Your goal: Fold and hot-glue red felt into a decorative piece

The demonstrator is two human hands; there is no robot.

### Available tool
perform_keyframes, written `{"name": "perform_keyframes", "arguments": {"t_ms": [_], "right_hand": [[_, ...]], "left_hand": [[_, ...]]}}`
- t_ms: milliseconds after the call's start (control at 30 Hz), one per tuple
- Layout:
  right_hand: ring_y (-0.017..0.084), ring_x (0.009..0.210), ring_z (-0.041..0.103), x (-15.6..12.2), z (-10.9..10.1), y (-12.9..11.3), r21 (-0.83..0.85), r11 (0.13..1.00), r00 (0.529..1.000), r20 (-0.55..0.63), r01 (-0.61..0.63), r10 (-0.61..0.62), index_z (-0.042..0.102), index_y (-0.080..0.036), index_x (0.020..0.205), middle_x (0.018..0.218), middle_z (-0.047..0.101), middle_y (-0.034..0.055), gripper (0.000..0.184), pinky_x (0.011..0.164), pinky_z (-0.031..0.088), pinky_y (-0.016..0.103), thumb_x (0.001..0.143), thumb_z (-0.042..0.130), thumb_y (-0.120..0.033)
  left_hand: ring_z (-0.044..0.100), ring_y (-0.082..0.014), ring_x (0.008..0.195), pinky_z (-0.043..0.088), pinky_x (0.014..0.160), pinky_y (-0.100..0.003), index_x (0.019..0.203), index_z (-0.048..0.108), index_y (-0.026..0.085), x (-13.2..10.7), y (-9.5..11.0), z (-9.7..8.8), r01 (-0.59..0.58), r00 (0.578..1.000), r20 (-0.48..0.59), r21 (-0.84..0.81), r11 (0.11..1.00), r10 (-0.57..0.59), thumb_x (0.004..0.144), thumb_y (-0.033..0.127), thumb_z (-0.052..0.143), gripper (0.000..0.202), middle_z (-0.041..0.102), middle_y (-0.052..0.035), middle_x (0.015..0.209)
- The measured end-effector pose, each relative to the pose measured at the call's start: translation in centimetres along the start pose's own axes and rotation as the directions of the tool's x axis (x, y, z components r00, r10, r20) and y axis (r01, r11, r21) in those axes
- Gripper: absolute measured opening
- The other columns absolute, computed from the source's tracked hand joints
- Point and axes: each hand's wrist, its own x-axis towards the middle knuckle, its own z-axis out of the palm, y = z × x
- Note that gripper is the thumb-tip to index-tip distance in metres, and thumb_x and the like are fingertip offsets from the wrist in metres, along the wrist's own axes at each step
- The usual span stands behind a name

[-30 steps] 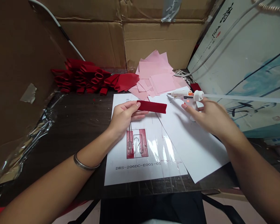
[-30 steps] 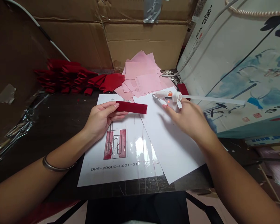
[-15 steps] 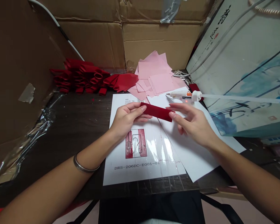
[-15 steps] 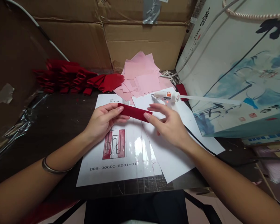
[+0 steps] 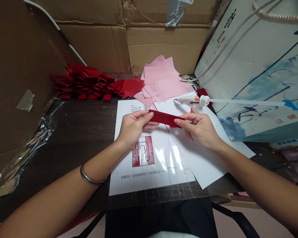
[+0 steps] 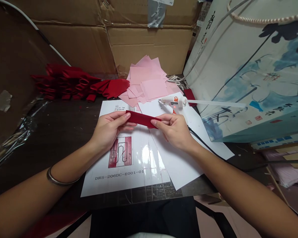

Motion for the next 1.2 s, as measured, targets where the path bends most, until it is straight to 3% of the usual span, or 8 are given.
{"name": "perform_keyframes", "arguments": {"t_ms": [133,267,400,633,800,1033,1200], "right_hand": [[0.007,0.032,0.036,0.1,0.3,-0.1,0.032,0.999,0.999,-0.034,0.02,-0.019,0.073,-0.016,0.075,0.038,0.048,-0.0058,0.019,0.033,0.024,0.023,0.073,0.076,-0.034],[0.009,0.042,0.048,0.1,0.4,-0.2,0.079,0.997,0.999,-0.047,0.017,-0.014,0.073,-0.015,0.075,0.046,0.055,-0.0026,0.015,0.041,0.035,0.025,0.073,0.076,-0.03],[0.011,0.046,0.051,-0.1,0.3,-0.2,0.079,0.997,0.999,-0.037,0.014,-0.011,0.073,-0.016,0.077,0.043,0.048,-0.0051,0.013,0.045,0.038,0.026,0.074,0.075,-0.028],[0.01,0.048,0.049,0.0,0.7,-0.2,0.133,0.991,1.0,-0.02,0.019,-0.017,0.072,-0.016,0.078,0.046,0.048,-0.0053,0.012,0.048,0.037,0.027,0.074,0.073,-0.027],[0.009,0.05,0.047,0.5,1.5,-0.7,0.122,0.992,1.0,0.014,0.026,-0.028,0.07,-0.016,0.077,0.058,0.059,-0.0013,0.012,0.048,0.035,0.027,0.077,0.069,-0.028],[0.005,0.043,0.038,1.3,3.2,-1.5,0.286,0.958,0.999,-0.045,0.018,-0.005,0.062,-0.017,0.071,0.059,0.06,-0.0022,0.015,0.043,0.029,0.024,0.078,0.068,-0.028],[0.006,0.047,0.043,1.5,3.4,-0.5,0.324,0.945,0.997,-0.071,0.042,-0.02,0.06,-0.019,0.071,0.064,0.062,-0.0016,0.019,0.046,0.033,0.025,0.076,0.074,-0.03]], "left_hand": [[0.073,-0.0138,0.066,0.058,0.056,-0.018,0.085,0.072,0.012,0.0,-0.1,0.2,0.0,1.0,-0.016,0.0,1.0,0.0,0.078,0.021,0.074,0.012,0.075,-0.0052,0.079],[0.073,-0.0136,0.066,0.058,0.056,-0.018,0.085,0.071,0.012,-0.1,-0.2,0.3,-0.004,1.0,-0.011,0.02,1.0,0.004,0.08,0.022,0.071,0.011,0.075,-0.0051,0.079],[0.073,-0.0143,0.068,0.058,0.058,-0.019,0.085,0.07,0.012,-0.1,-0.3,0.2,0.013,1.0,0.013,0.01,1.0,-0.014,0.081,0.022,0.071,0.011,0.075,-0.0057,0.081],[0.072,-0.0141,0.064,0.058,0.057,-0.02,0.085,0.07,0.013,-0.1,-0.2,0.1,-0.021,1.0,0.0,-0.003,1.0,0.021,0.078,0.023,0.071,0.012,0.074,-0.0046,0.077],[0.072,-0.0155,0.062,0.059,0.054,-0.021,0.084,0.07,0.013,-0.2,0.0,-0.3,-0.105,0.994,-0.03,-0.01,0.994,0.105,0.079,0.029,0.071,0.017,0.073,-0.0043,0.075],[0.069,-0.012,0.056,0.058,0.055,-0.02,0.082,0.07,0.013,0.2,0.2,-0.5,-0.194,0.97,-0.164,-0.074,0.978,0.18,0.074,0.026,0.074,0.015,0.07,-0.0005,0.068],[0.067,-0.0128,0.052,0.057,0.053,-0.022,0.08,0.068,0.015,0.4,0.2,-1.1,-0.253,0.958,-0.142,0.0,0.967,0.251,0.077,0.031,0.069,0.016,0.068,0.0,0.063]]}}
